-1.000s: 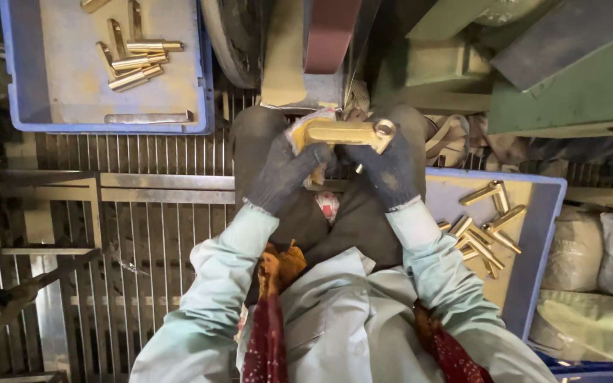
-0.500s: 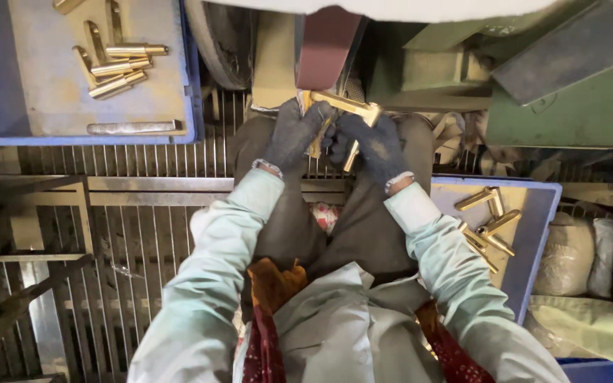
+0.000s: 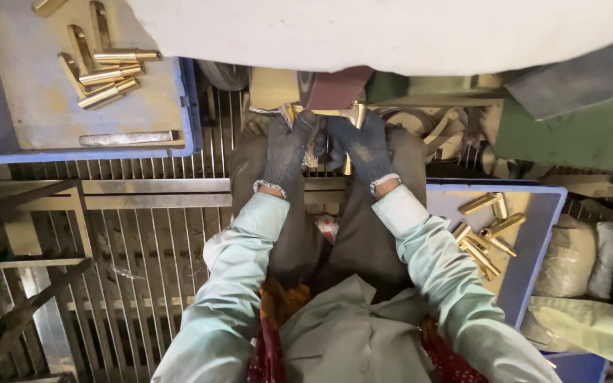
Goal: The person sits on the floor and repeatedly presses small brass-colored metal parts against a moving belt sander to smooth their surfaces. They handle the parts one at a time, rotating them to contact different edges, and place finished pieces into a blue bin.
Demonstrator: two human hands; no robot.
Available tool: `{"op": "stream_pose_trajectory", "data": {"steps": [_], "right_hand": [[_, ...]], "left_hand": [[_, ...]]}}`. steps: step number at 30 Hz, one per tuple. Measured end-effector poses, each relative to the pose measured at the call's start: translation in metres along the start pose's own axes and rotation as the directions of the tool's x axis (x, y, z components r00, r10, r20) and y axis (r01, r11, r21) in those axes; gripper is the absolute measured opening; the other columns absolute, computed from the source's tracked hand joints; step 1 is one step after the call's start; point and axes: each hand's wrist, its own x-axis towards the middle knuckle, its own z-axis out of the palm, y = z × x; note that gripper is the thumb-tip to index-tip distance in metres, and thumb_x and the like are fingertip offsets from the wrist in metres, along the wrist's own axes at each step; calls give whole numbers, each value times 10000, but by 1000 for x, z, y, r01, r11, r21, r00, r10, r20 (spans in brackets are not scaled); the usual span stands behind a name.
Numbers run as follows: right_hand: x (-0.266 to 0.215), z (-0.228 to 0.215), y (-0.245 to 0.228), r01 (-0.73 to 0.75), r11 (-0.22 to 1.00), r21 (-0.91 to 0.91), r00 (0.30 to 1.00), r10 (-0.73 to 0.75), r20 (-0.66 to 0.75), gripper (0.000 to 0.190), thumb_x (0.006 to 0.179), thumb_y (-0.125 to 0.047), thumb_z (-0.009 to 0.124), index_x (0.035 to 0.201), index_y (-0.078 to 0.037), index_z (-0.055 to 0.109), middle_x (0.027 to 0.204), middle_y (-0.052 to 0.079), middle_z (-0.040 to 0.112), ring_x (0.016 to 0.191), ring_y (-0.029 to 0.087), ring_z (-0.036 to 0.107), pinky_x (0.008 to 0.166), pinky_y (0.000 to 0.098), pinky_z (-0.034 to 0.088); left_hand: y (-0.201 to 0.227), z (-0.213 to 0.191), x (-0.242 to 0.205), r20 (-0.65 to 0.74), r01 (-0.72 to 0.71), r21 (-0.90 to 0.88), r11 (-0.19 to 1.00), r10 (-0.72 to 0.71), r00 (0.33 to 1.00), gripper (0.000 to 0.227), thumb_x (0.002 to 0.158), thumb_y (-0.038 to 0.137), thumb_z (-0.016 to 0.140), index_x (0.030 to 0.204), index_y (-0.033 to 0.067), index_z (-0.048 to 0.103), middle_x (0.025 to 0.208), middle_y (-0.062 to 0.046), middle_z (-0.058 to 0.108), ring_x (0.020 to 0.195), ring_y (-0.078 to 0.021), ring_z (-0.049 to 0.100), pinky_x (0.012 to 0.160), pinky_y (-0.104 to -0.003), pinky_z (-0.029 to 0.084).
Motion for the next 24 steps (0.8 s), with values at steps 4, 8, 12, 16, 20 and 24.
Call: {"op": "stream_pose_trajectory", "data": {"steps": [4, 8, 12, 16, 20, 24], "right_hand": [[8, 6, 8, -41, 996, -82, 998, 36, -54, 133, 936, -117, 658, 918, 15, 657, 616, 61, 615, 417, 158, 577, 353, 307, 489], [13, 5, 14, 122, 977, -176, 992, -122, 11, 138, 978, -94, 679, 923, 31, 691, 663, 62, 635, 496, 153, 593, 420, 297, 479], [16, 6, 17, 31, 992, -121, 999, -32, -6, 138, 945, -106, 679, 886, 18, 669, 618, 56, 605, 429, 159, 575, 366, 303, 486], [18, 2, 21, 76, 977, -201, 997, -75, 12, 141, 950, -117, 673, 915, 19, 674, 666, 56, 630, 493, 146, 607, 420, 300, 521], [6, -22, 29, 337, 926, -169, 938, -314, 148, 211, 903, -43, 776, 1054, 21, 644, 914, 83, 716, 768, 136, 705, 663, 274, 604], [-20, -53, 47, 494, 844, -209, 868, -464, 178, 434, 824, 28, 851, 1166, 14, 585, 1060, 119, 705, 950, 161, 709, 827, 290, 625]], "left_hand": [[5, -4, -5, 31, 24, -134, 991, -20, 999, 257, 965, 261, 739, 971, 29, 628, 757, -29, 627, 587, -123, 583, 487, -288, 473], [10, -10, -6, -52, 39, -40, 998, -41, 998, 231, 971, 257, 717, 966, 45, 627, 728, -15, 607, 568, -119, 574, 482, -289, 477], [14, -11, -10, -24, -5, -24, 1000, 5, 1000, 220, 990, 243, 706, 986, 32, 643, 745, -31, 628, 583, -123, 588, 499, -286, 482], [27, -3, -19, -4, -47, -81, 996, 47, 999, 243, 974, 225, 722, 1083, 25, 638, 808, -34, 652, 615, -124, 599, 517, -285, 491], [54, -5, -55, 166, -108, 78, 991, 94, 982, 417, 989, 259, 712, 1317, 18, 623, 944, -31, 708, 730, -94, 633, 599, -252, 530], [60, 4, -102, 315, -251, 144, 957, 196, 929, 584, 970, 247, 733, 1474, 37, 527, 1074, 0, 678, 815, -55, 582, 653, -210, 483]]}}
